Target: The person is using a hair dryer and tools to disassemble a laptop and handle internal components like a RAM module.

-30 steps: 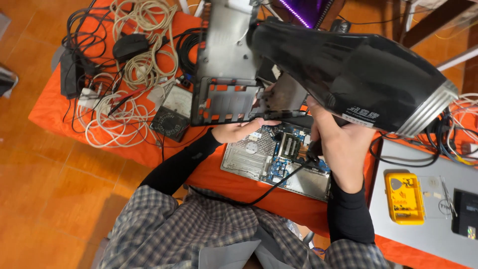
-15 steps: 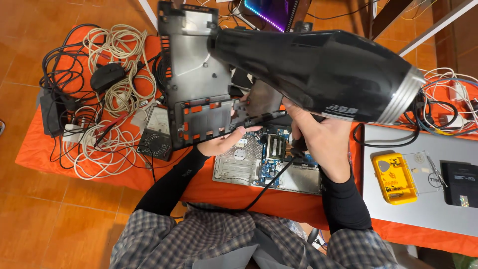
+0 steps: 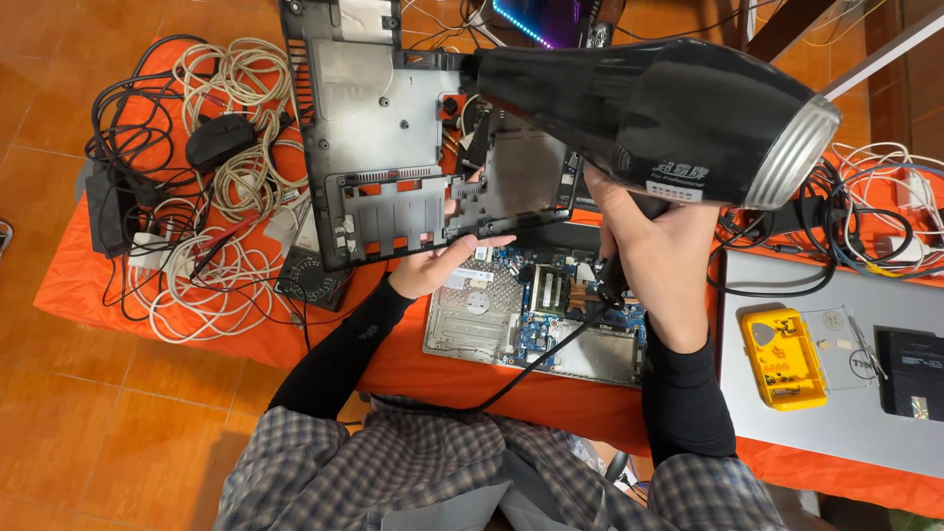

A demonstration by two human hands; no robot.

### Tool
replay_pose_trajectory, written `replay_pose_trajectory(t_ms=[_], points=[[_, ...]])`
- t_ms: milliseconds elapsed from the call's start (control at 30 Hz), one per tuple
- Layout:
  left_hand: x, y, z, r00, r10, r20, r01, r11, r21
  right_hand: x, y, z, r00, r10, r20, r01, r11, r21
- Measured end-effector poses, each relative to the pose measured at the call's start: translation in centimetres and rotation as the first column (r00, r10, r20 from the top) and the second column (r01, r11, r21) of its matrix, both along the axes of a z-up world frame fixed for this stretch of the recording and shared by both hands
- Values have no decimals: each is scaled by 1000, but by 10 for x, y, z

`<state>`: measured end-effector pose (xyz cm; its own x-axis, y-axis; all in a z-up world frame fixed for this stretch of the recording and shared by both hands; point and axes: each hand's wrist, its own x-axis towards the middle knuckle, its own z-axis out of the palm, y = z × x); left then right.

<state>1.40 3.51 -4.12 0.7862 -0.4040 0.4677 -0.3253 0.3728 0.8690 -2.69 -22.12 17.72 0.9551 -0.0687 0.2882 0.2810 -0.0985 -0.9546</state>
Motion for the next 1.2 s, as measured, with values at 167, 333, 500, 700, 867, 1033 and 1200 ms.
replay_pose_trajectory(t_ms=[167, 333, 500, 700, 867, 1033, 1200], points=[[-6, -13, 61, 1000, 21, -8, -21, 998, -57, 3, -3, 4, 999, 6, -52, -6, 1000, -5], [8, 6, 12, 962, 38, -269, -43, 999, -10, 9, -11, 2, 998, 33, -48, -32, 999, 29], [7, 1, 33, 984, -4, -181, -35, 976, -216, 8, -23, 2, 979, 107, -174, -127, 986, -105], [6, -2, 52, 985, 101, -138, -128, 971, -203, 6, -26, 5, 951, 224, -212, -260, 952, -161], [18, 7, 9, 966, 248, -72, -254, 963, -87, 4, -14, 12, 940, 211, -269, -271, 940, -208], [12, 1, 25, 939, 340, -59, -341, 940, -19, 9, -18, 5, 930, 353, 100, -303, 893, -333], [5, -5, 55, 957, 268, -108, -278, 956, -92, 16, -29, -3, 968, 85, -236, -160, 934, -320]])
